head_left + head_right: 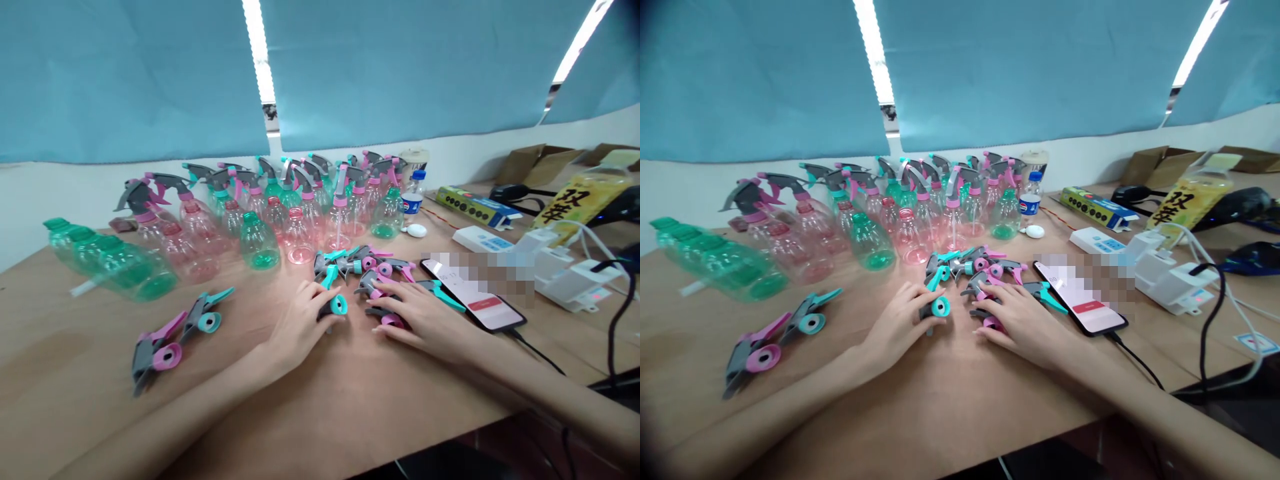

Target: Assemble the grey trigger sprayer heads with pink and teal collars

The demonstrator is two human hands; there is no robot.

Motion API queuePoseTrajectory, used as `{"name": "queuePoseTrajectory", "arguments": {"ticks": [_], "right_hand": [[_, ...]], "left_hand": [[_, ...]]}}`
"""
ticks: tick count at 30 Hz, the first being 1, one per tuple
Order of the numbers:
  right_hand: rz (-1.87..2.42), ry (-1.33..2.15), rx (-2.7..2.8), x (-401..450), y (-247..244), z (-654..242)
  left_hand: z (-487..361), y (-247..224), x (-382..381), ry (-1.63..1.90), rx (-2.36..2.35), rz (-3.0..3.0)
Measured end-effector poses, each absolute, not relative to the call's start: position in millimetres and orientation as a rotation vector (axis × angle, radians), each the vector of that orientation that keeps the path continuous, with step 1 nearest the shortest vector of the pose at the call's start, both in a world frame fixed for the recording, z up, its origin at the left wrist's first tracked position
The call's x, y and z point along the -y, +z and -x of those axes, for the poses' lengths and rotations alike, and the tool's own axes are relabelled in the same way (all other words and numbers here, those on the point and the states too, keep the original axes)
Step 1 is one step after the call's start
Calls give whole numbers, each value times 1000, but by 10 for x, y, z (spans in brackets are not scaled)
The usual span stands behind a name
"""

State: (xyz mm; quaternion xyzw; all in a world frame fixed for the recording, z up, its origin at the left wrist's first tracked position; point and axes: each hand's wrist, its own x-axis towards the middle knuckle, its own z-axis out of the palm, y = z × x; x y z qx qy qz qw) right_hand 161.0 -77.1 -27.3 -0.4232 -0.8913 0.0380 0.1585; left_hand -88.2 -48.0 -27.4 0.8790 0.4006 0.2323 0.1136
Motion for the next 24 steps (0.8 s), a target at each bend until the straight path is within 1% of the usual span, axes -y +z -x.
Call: {"name": "queuePoseTrajectory", "arguments": {"ticks": [6,10,15,19,24], "right_hand": [[1184,245,2565,604,-100,-1524],[1216,163,2551,352,-35,-1196],[1198,-31,2524,108,-155,-797],[1244,-40,2562,86,-260,-789],[1151,-13,2611,151,-243,-923]], "left_hand": [[1093,-194,703,835,-1284,-2197],[1199,-196,753,929,-1399,-2051],[1246,-224,736,954,-1488,-1938],[1245,-238,727,969,-1464,-1905],[1245,-264,727,985,-1438,-1886]]}}
